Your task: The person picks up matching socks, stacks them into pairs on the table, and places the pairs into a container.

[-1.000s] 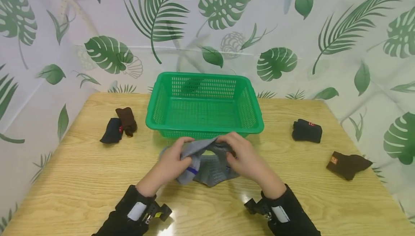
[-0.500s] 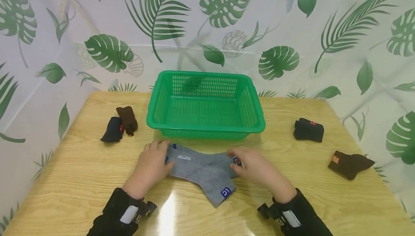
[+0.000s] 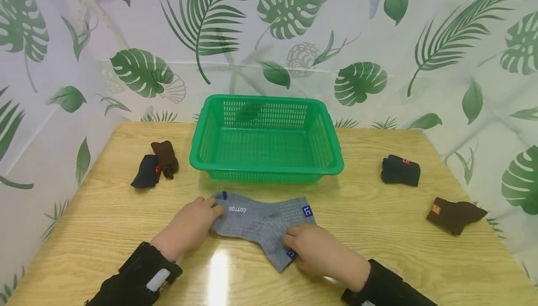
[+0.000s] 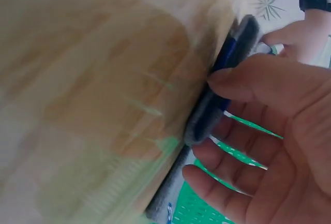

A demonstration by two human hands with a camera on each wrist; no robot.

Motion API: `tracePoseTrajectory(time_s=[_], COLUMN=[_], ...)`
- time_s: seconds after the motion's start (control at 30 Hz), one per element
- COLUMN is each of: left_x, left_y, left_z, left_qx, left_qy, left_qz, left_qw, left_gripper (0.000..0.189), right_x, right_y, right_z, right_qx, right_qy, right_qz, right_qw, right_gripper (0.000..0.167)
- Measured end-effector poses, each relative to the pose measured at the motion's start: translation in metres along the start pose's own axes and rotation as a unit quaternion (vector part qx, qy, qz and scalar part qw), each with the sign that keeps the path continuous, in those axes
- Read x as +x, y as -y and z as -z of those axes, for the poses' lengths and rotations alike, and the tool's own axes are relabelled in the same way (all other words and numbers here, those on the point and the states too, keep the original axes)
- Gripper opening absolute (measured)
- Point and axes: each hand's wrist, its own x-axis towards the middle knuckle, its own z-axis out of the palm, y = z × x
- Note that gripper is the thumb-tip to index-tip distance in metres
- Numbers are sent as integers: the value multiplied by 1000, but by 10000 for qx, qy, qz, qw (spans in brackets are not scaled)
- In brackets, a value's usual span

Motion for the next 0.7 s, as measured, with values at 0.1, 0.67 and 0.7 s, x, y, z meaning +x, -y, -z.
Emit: tracePoseTrajectory(time_s=[0.1, 0.67, 0.7], left_x=[3, -11, -10], left_y=[5, 22, 22], left_z=[1, 43, 42], left_qx=[-229, -2389, -2487], left_qy=[-66, -954, -973], left_qz=[209, 1110, 1162], left_qw=[9995, 9600, 9567], left_gripper=[30, 14, 14], right_x=[2, -19, -18], right_y=[-1, -37, -39], right_z=[-2, 38, 38], right_qx=[-137, 2931, 3241], right_qy=[-112, -1785, -1833], right_qz=[133, -1500, -1658], right_qw=[9998, 9272, 9132], right_gripper=[21, 14, 15])
